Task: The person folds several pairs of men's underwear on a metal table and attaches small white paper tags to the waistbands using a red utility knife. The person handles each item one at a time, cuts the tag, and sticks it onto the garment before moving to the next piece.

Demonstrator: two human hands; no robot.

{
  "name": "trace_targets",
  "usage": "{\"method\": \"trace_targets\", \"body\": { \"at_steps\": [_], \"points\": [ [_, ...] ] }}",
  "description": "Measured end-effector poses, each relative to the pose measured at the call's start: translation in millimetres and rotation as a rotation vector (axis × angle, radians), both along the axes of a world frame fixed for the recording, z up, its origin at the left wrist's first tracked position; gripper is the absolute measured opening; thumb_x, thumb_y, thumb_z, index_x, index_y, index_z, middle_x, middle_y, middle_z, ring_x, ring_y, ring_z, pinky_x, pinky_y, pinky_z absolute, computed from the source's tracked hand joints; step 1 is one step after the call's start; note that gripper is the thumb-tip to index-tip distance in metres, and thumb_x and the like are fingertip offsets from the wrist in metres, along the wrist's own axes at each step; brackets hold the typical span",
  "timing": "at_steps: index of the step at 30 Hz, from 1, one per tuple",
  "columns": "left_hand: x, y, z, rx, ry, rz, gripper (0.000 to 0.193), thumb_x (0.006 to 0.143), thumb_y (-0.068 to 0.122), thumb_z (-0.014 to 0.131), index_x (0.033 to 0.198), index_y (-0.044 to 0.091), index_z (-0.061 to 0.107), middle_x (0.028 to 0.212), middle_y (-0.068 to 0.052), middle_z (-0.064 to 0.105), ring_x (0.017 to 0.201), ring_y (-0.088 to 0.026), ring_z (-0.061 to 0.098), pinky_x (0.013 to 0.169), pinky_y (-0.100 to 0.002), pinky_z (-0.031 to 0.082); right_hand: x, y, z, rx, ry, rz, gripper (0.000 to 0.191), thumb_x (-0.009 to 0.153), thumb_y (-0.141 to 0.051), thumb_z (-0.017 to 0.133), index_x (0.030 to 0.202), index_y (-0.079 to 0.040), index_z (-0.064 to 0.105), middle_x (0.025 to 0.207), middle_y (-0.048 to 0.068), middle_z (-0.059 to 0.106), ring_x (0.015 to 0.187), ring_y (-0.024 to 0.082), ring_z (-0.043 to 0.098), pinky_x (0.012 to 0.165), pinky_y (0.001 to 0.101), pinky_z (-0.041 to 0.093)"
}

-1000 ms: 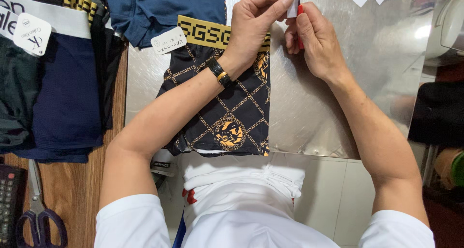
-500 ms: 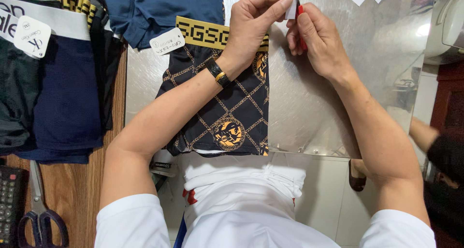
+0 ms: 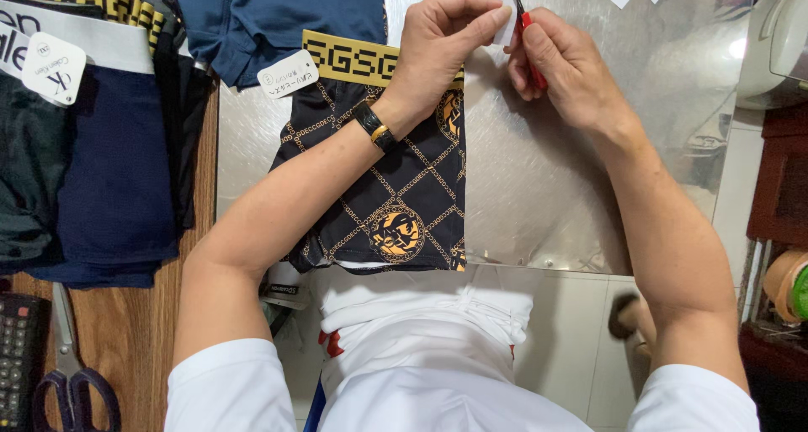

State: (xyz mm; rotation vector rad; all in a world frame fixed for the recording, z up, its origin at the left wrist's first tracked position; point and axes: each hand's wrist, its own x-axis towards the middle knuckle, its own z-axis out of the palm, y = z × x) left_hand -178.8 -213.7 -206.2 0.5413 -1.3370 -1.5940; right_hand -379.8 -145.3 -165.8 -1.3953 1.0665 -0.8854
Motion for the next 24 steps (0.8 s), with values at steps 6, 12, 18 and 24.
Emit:
{"method": "trace_targets", "body": {
  "at_steps": [6, 12, 18, 24],
  "points": [
    [1.8, -0.6, -0.6, 0.004, -0.065, -0.076, 0.012, 0.104, 0.011, 0.071, 0.103, 0.001, 0.076, 0.089, 0.002, 0.072, 0.083, -0.002, 0.064, 0.076, -0.019, 0.053, -9.2, 2.1, 7.8, 0.022, 0.081, 0.037, 0.037, 0.118, -0.041, 0.040, 0.110, -0.007, 0.055, 0.078, 0.001, 0.055, 0.069, 0.010, 0.049, 0.062, 0.0241, 0.040],
    [2.9, -1.4, -1.9, -0.014, -0.065, -0.102, 0.011, 0.103, 0.010, 0.072, 0.104, 0.000, 0.075, 0.094, 0.000, 0.075, 0.088, -0.003, 0.068, 0.080, -0.020, 0.056, -14.0, 2.9, 9.8, 0.046, 0.085, 0.055, 0.036, 0.117, -0.040, 0.041, 0.108, -0.008, 0.055, 0.077, 0.000, 0.053, 0.067, 0.009, 0.048, 0.060, 0.0239, 0.040],
    [2.1, -0.6, -2.1, -0.181, -0.119, 0.019, 0.013, 0.104, 0.014, 0.072, 0.111, 0.005, 0.078, 0.095, 0.000, 0.078, 0.087, -0.005, 0.072, 0.081, -0.021, 0.060, -18.6, 0.4, 10.7, 0.047, 0.096, 0.072, 0.035, 0.117, -0.037, 0.041, 0.107, -0.007, 0.056, 0.075, 0.002, 0.053, 0.065, 0.010, 0.048, 0.059, 0.0260, 0.042],
    [4.7, -1.1, 0.6, 0.067, 0.013, 0.217, 0.019, 0.101, 0.017, 0.073, 0.115, 0.005, 0.079, 0.075, -0.002, 0.070, 0.061, -0.005, 0.057, 0.054, -0.020, 0.045, -24.3, 1.7, 19.2, -0.417, 0.301, -0.109, 0.042, 0.122, -0.038, 0.036, 0.122, -0.001, 0.056, 0.116, 0.011, 0.066, 0.092, 0.012, 0.054, 0.085, 0.0252, 0.046]
  ]
}}
